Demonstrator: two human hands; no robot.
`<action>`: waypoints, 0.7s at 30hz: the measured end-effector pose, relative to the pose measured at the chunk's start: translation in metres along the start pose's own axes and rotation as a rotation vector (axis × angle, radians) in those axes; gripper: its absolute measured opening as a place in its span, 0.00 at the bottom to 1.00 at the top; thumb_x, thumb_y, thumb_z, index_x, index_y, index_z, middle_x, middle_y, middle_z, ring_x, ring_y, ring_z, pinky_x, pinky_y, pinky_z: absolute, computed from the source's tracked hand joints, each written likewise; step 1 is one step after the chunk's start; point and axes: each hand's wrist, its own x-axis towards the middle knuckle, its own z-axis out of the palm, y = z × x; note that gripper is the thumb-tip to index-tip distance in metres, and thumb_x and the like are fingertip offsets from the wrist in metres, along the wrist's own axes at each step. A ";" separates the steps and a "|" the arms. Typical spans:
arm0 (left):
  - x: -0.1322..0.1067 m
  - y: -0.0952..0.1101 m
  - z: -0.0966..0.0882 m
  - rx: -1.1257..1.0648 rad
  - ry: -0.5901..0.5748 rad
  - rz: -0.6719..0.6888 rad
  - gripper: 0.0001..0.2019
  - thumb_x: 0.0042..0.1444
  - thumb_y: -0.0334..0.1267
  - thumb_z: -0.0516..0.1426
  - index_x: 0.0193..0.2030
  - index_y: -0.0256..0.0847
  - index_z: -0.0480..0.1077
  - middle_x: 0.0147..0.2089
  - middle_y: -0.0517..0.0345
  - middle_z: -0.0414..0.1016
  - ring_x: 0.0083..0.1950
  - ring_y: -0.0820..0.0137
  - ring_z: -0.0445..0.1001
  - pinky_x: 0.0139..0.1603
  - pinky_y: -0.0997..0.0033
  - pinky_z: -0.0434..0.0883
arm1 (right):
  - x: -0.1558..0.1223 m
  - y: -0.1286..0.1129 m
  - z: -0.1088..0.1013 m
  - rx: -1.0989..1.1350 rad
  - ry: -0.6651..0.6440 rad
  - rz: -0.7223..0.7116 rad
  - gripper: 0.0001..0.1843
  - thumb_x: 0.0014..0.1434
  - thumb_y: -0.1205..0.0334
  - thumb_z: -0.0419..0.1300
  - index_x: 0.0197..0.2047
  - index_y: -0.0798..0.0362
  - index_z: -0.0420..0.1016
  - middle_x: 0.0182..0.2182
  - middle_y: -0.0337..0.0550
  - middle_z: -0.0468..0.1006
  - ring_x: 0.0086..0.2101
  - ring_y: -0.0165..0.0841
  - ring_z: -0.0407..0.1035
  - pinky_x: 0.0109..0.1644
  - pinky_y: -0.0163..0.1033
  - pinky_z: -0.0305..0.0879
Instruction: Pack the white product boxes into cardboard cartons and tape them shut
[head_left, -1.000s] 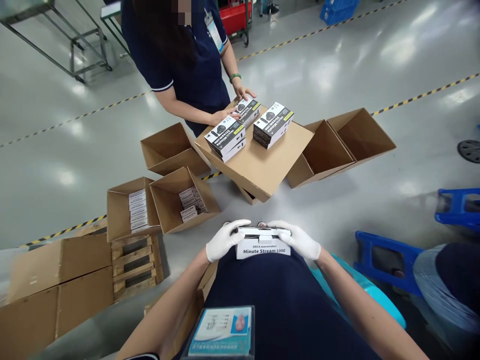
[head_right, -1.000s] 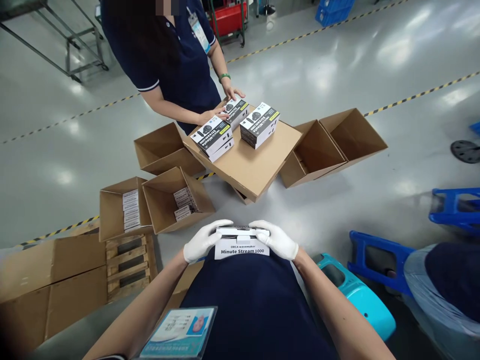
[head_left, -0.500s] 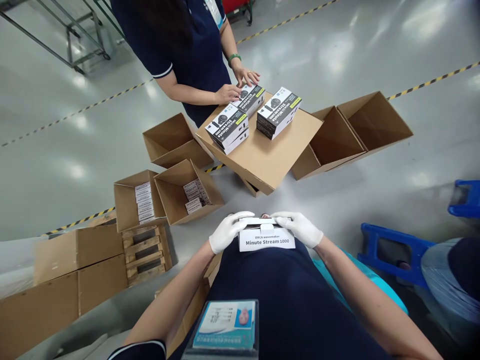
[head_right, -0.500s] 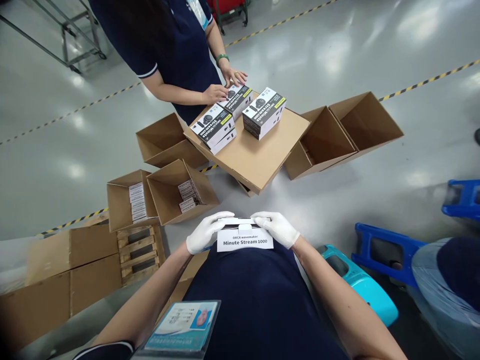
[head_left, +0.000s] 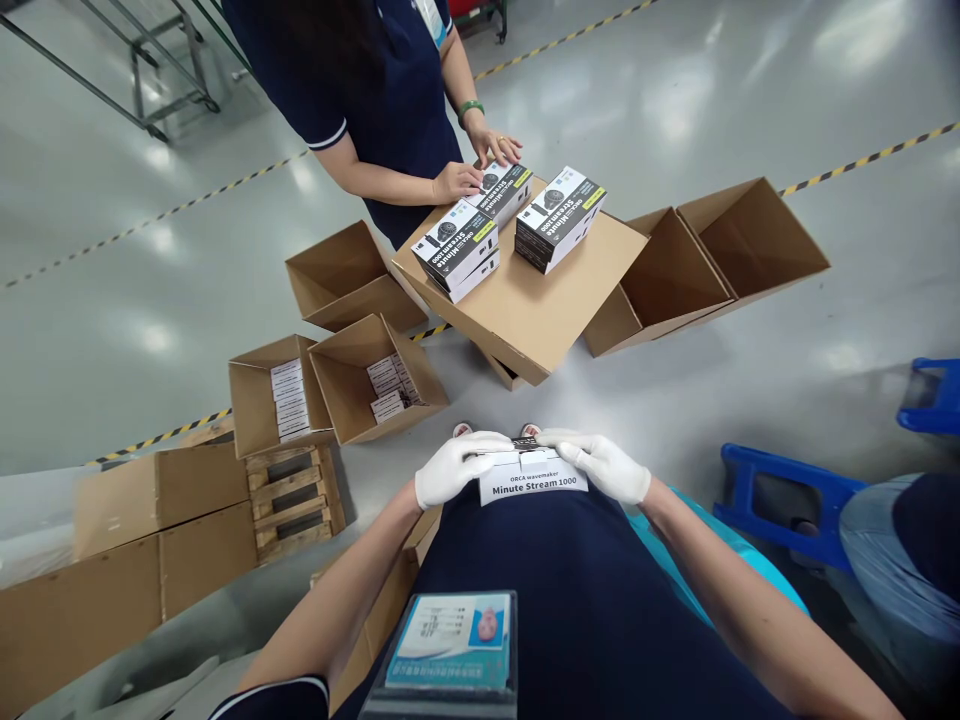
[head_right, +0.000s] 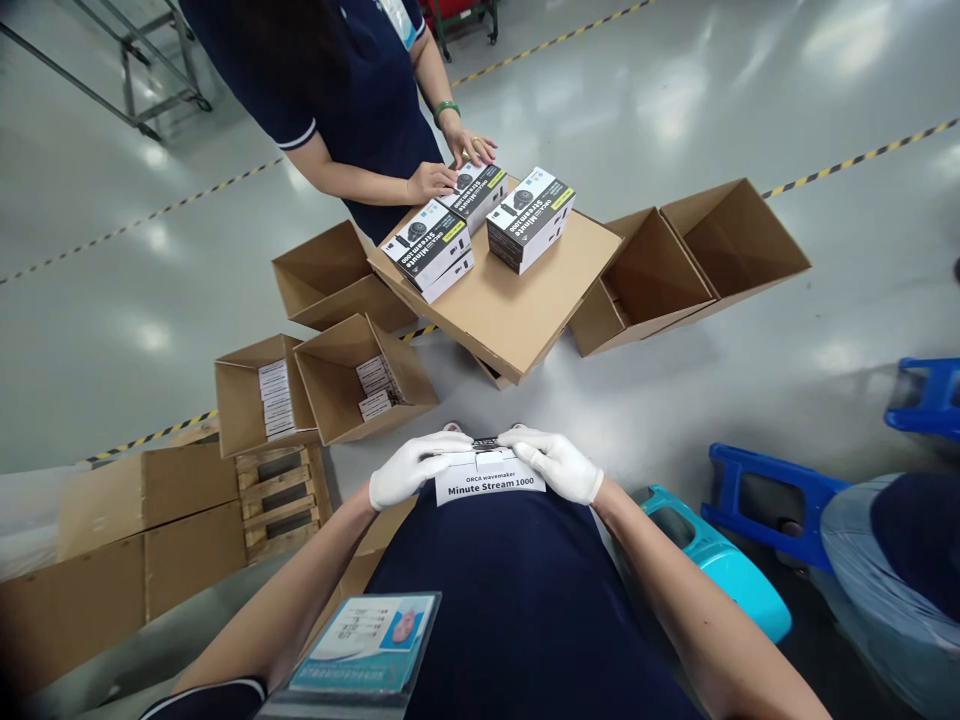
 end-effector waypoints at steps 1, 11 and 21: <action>-0.001 0.000 0.000 0.006 -0.005 0.011 0.20 0.70 0.48 0.54 0.59 0.44 0.79 0.64 0.49 0.76 0.66 0.56 0.72 0.71 0.52 0.65 | -0.001 0.001 0.000 -0.014 -0.008 -0.025 0.25 0.74 0.44 0.50 0.62 0.44 0.79 0.63 0.43 0.76 0.64 0.45 0.68 0.73 0.57 0.59; -0.005 -0.003 -0.009 -0.112 -0.156 0.059 0.41 0.57 0.69 0.59 0.69 0.43 0.70 0.73 0.44 0.66 0.74 0.45 0.61 0.76 0.46 0.54 | 0.002 0.006 -0.003 -0.034 0.003 0.001 0.27 0.68 0.40 0.59 0.63 0.45 0.77 0.63 0.47 0.76 0.65 0.46 0.66 0.73 0.58 0.60; -0.006 0.003 0.010 0.086 0.030 -0.025 0.26 0.64 0.50 0.61 0.66 0.45 0.73 0.67 0.49 0.74 0.68 0.55 0.70 0.72 0.53 0.64 | 0.003 0.003 -0.004 -0.066 0.017 -0.010 0.25 0.68 0.41 0.59 0.61 0.44 0.80 0.62 0.44 0.77 0.63 0.45 0.69 0.72 0.56 0.63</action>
